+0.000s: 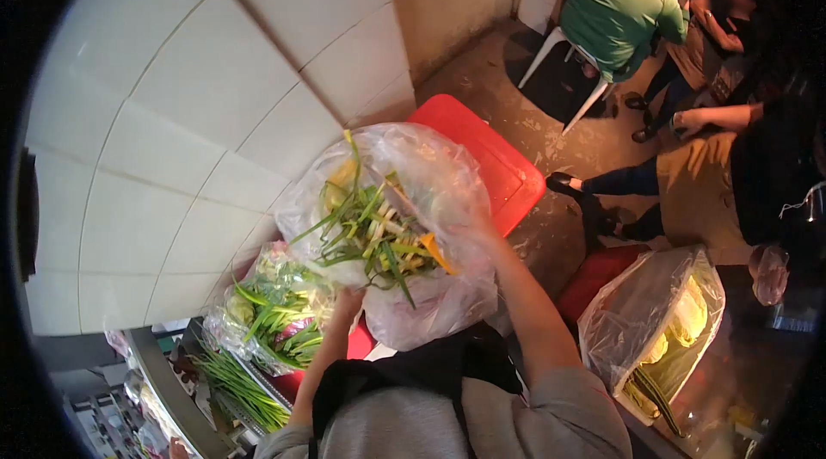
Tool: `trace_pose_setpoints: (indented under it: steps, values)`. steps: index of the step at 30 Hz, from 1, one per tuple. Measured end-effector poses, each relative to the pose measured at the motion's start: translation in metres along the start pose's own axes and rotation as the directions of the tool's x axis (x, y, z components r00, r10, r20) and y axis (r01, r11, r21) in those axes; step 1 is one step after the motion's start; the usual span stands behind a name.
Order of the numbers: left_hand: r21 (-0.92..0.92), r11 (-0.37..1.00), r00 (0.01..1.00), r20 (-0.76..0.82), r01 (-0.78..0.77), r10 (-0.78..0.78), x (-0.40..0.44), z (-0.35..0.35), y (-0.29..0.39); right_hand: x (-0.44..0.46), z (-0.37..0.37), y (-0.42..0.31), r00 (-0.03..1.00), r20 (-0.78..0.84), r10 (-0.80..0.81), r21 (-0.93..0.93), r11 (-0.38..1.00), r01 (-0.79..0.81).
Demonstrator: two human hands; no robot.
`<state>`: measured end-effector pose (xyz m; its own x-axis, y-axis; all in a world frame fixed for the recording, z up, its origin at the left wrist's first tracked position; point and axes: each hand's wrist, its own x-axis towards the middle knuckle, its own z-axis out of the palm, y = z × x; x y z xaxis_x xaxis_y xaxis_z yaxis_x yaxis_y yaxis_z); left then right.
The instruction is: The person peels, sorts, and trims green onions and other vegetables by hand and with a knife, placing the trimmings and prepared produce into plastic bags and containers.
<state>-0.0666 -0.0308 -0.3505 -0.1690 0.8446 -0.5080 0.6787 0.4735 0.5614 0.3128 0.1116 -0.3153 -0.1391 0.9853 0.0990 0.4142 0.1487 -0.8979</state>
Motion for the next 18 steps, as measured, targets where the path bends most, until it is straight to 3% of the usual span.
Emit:
trace_pose_setpoints:
  steps: [1, 2, 3, 4, 5, 6, 7, 8, 9, 10, 12, 13, 14, 15, 16, 17, 18]
  values:
    - [-0.004, 1.0, 1.0, 0.006, -0.017, 0.017, 0.001, -0.001, 0.012, 0.001, 0.028, 0.052, 0.982, 0.113, 0.148, 0.073, 0.985, -0.157]
    - [-0.331, 0.943, 1.0, 0.008, 0.02, -0.018, -0.003, -0.003, 0.031, 0.015, 0.01, -0.095, 0.843, 0.267, 0.467, 0.476, 0.697, -0.536]
    - [-0.621, 0.782, 0.998, 0.028, 0.061, -0.056, -0.012, -0.01, 0.057, 0.016, 0.036, -0.103, 0.861, 0.298, 0.411, 0.256, 0.835, -0.487]
    - [-0.841, 0.53, 0.993, 0.064, 0.106, -0.096, -0.027, -0.019, 0.083, 0.016, 0.063, -0.111, 0.876, 0.329, 0.354, 0.03, 0.923, -0.385]
    - [-0.896, 0.403, 0.981, 0.158, 0.189, -0.11, -0.043, -0.037, 0.122, 0.005, 0.098, -0.12, 0.961, 0.252, 0.116, 0.231, 0.957, -0.176]
    - [-0.926, 0.264, 0.962, 0.247, 0.269, -0.117, -0.048, -0.049, 0.155, -0.009, 0.121, -0.134, 0.843, 0.513, 0.163, 0.312, 0.879, -0.36]
    - [-0.928, 0.162, 0.933, 0.352, 0.337, 0.075, -0.041, -0.051, 0.164, -0.019, 0.123, -0.165, 0.882, 0.468, -0.06, 0.264, 0.962, -0.075]
    - [-0.908, 0.197, 0.928, 0.373, 0.37, -0.025, -0.037, -0.055, 0.172, -0.031, 0.133, -0.178, 0.864, 0.504, -0.015, 0.234, 0.965, -0.12]
    - [-0.871, 0.329, 0.931, 0.352, 0.364, -0.098, -0.028, -0.053, 0.154, -0.039, 0.137, -0.168, 0.852, 0.49, -0.184, 0.245, 0.967, 0.067]
    - [-0.814, 0.455, 0.932, 0.322, 0.362, -0.166, -0.024, -0.05, 0.133, -0.035, 0.124, -0.16, 0.809, 0.519, -0.274, 0.339, 0.936, 0.1]
    - [-0.8, 0.554, 0.969, 0.132, 0.228, -0.209, -0.026, -0.049, 0.127, -0.023, 0.073, -0.136, 0.71, 0.539, -0.453, 0.518, 0.843, 0.144]
    - [-0.782, 0.602, 0.976, 0.03, 0.159, -0.217, -0.027, -0.05, 0.12, -0.012, 0.044, -0.111, 0.67, 0.715, -0.199, 0.493, 0.823, -0.281]
    - [-0.745, 0.662, 0.98, -0.054, 0.088, -0.19, -0.022, -0.056, 0.111, -0.026, 0.067, -0.034, 0.91, 0.405, -0.09, 0.826, 0.463, -0.322]
    - [-0.652, 0.758, 0.984, -0.144, -0.017, -0.102, -0.013, -0.067, 0.098, -0.015, -0.011, -0.047, 0.909, 0.312, 0.276, 0.793, 0.451, -0.409]
    - [-0.516, 0.846, 0.972, -0.236, -0.137, 0.013, -0.005, -0.078, 0.085, -0.025, -0.006, -0.009, 0.753, -0.323, 0.573, 0.738, 0.65, -0.178]
    - [-0.352, 0.909, 0.949, -0.292, -0.223, 0.12, -0.003, -0.093, 0.082, -0.05, 0.007, 0.065, 0.486, -0.597, 0.638, 0.468, 0.77, -0.435]
    - [-0.161, 0.949, 0.926, -0.312, -0.271, 0.212, -0.008, -0.108, 0.105, -0.087, 0.021, 0.136, 0.421, -0.363, 0.831, 0.746, 0.53, -0.403]
